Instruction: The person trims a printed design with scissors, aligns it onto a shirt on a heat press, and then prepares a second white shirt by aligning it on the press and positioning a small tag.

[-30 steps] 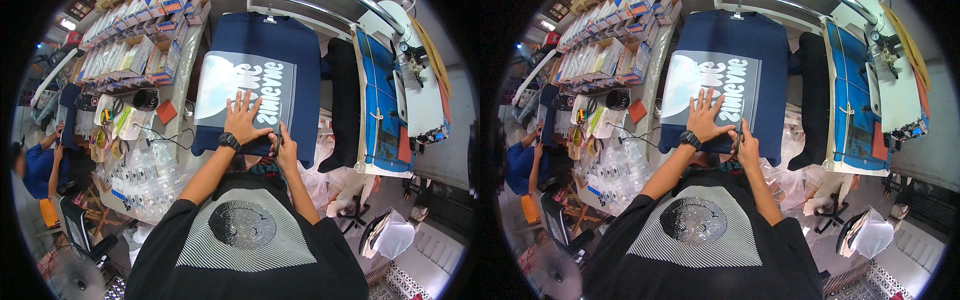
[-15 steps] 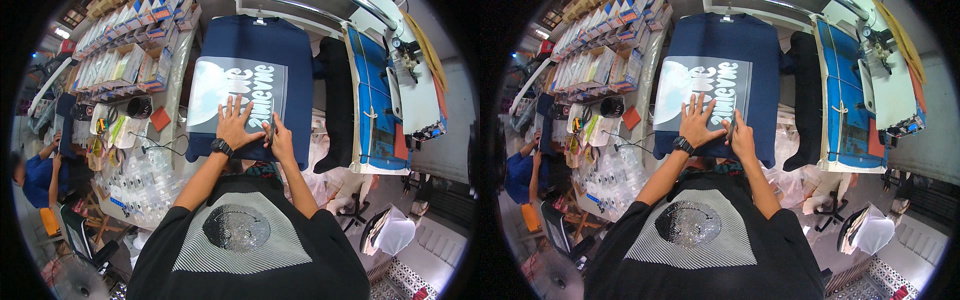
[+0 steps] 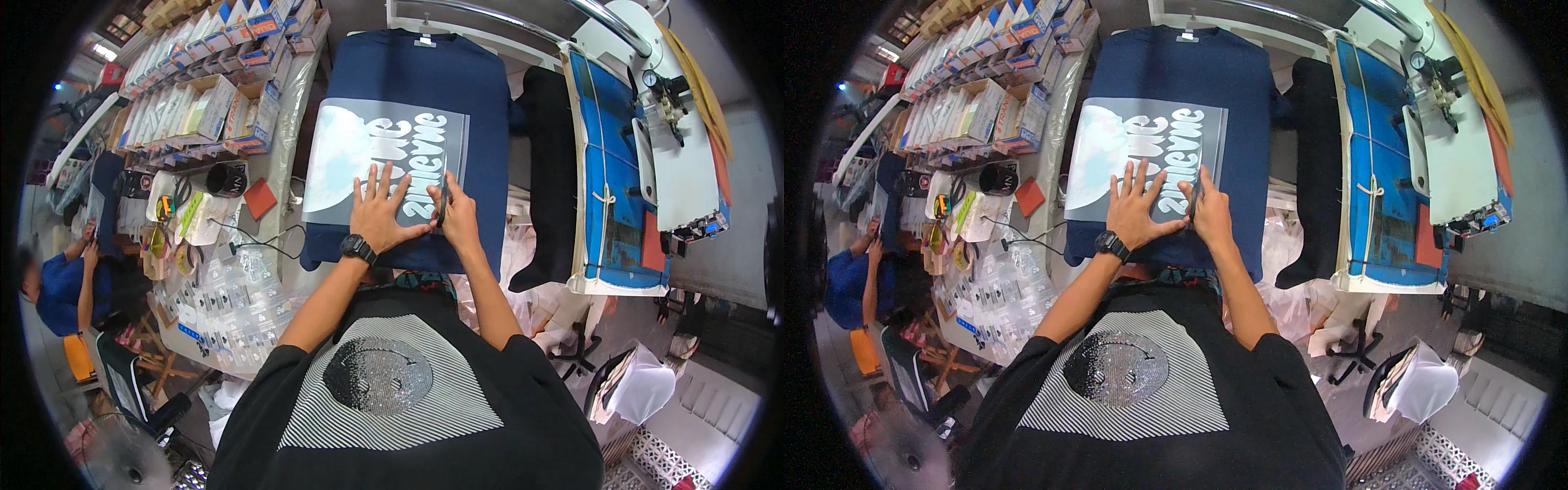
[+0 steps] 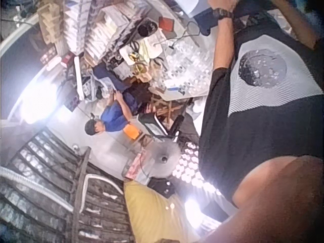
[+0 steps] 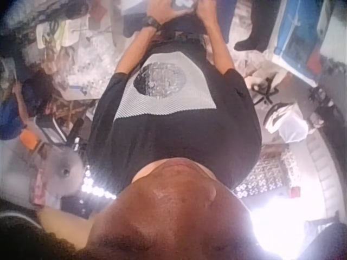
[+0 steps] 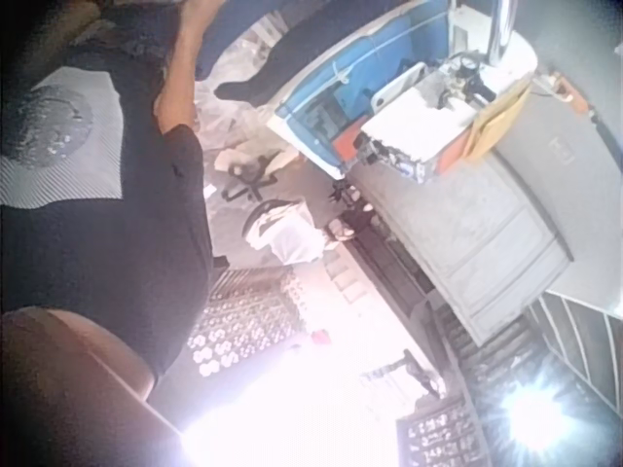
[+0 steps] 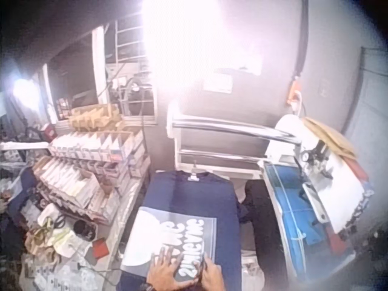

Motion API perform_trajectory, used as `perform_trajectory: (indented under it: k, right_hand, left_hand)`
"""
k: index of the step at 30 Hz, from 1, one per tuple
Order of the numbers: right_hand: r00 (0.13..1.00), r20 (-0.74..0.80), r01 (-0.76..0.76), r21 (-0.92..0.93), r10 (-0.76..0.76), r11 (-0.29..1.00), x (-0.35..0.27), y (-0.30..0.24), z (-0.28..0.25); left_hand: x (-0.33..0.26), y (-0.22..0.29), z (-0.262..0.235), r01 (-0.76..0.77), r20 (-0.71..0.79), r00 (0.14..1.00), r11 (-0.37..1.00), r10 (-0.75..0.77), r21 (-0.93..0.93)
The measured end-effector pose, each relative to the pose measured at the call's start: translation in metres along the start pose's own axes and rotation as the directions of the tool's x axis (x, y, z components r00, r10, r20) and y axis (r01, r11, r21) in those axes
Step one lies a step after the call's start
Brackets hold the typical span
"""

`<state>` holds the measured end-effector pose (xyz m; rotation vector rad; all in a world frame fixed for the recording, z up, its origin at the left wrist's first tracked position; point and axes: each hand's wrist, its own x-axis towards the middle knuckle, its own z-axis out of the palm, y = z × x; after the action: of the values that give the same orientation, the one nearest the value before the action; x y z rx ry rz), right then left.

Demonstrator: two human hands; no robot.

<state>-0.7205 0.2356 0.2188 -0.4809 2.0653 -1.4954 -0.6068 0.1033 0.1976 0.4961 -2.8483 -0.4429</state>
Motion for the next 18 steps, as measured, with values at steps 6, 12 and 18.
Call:
perform_trajectory:
  k: [6,12,18]
  right_hand:
    - [1.0,-0.006,0.014,0.005,-0.014,1.0,0.019,-0.011,-0.001]
    - [0.999,-0.027,0.035,0.006,-0.035,0.999,0.053,-0.01,-0.001]
    - [0.986,-0.113,0.092,-0.244,-0.122,0.965,0.095,-0.026,-0.018]
  left_hand:
    - [-0.001,-0.002,-0.002,-0.002,0.028,1.0,1.0,0.002,0.009]
    - [-0.001,-0.003,-0.003,0.008,0.039,0.999,1.0,-0.008,0.007]
    - [0.001,-0.003,-0.003,0.0,0.037,0.999,1.0,0.0,0.001]
